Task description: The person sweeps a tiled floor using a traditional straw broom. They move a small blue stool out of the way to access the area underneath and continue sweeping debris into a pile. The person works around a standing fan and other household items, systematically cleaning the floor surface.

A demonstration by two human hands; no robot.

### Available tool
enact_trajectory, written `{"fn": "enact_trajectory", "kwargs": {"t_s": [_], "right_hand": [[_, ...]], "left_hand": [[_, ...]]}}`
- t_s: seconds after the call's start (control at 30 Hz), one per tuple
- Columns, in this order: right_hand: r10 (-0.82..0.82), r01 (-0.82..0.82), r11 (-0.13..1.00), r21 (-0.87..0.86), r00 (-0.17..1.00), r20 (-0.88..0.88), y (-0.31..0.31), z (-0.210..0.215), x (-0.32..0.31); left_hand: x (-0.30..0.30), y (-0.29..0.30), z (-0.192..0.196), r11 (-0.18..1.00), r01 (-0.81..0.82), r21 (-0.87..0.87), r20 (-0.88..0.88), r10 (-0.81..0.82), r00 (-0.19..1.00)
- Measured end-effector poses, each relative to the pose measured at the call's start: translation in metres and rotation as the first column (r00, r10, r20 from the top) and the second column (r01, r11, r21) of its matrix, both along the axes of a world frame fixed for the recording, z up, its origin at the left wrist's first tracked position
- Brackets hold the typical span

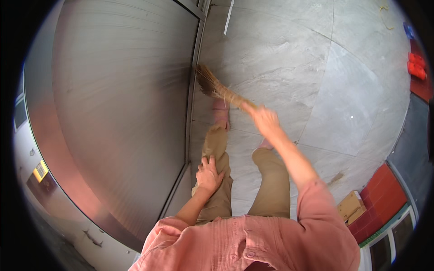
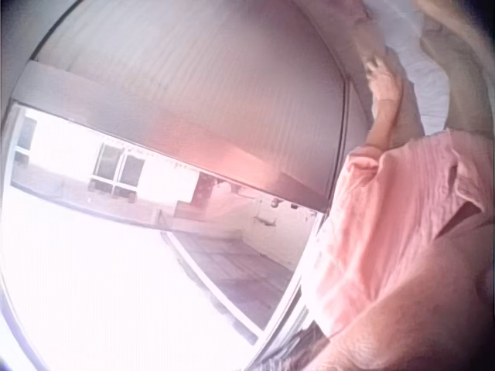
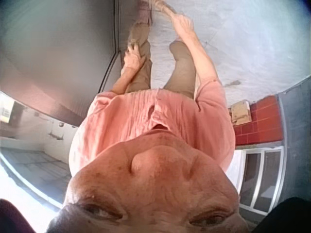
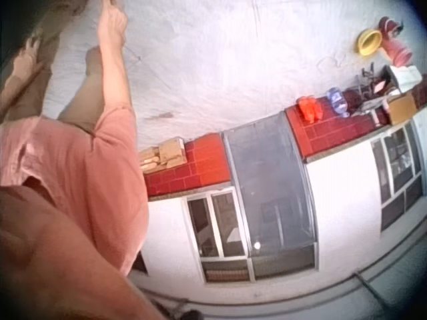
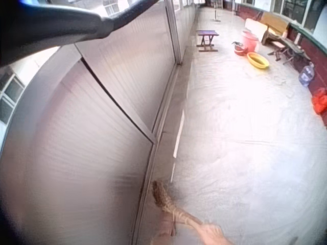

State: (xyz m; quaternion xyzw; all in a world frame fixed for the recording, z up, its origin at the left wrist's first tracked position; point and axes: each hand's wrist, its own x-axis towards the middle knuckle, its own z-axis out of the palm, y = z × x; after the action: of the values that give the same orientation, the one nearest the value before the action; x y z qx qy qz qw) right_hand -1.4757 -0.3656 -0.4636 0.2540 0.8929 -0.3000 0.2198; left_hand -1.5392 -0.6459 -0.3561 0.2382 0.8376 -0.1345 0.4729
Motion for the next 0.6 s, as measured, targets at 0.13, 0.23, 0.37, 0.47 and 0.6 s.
{"fn": "enact_trajectory", "kwargs": {"t_s": [0.13,0.23,0.37,0.47,0.6], "right_hand": [[-0.234,0.233,0.972,0.027,0.971,0.036,0.073,-0.05,-0.007],[-0.576,0.568,0.812,0.132,0.817,0.027,0.085,-0.044,0.098],[-0.806,0.771,0.586,0.251,0.523,0.275,0.058,0.022,0.183],[-0.867,0.863,0.495,0.101,0.484,0.115,0.034,0.04,0.142],[-0.791,0.776,0.612,-0.156,0.605,-0.094,0.027,0.012,0.008]], "left_hand": [[-0.042,0.008,-0.007,0.999,0.024,-0.028,0.081,-0.022,0.997],[-0.06,0.002,-0.009,1.0,-0.01,-0.025,0.115,0.013,0.993],[-0.079,0.01,-0.013,1.0,0.013,-0.013,0.145,-0.011,0.989],[-0.088,0.017,-0.011,0.999,0.016,-0.031,0.16,-0.011,0.987],[-0.096,0.02,-0.013,1.0,0.018,-0.025,0.173,-0.013,0.985]]}}
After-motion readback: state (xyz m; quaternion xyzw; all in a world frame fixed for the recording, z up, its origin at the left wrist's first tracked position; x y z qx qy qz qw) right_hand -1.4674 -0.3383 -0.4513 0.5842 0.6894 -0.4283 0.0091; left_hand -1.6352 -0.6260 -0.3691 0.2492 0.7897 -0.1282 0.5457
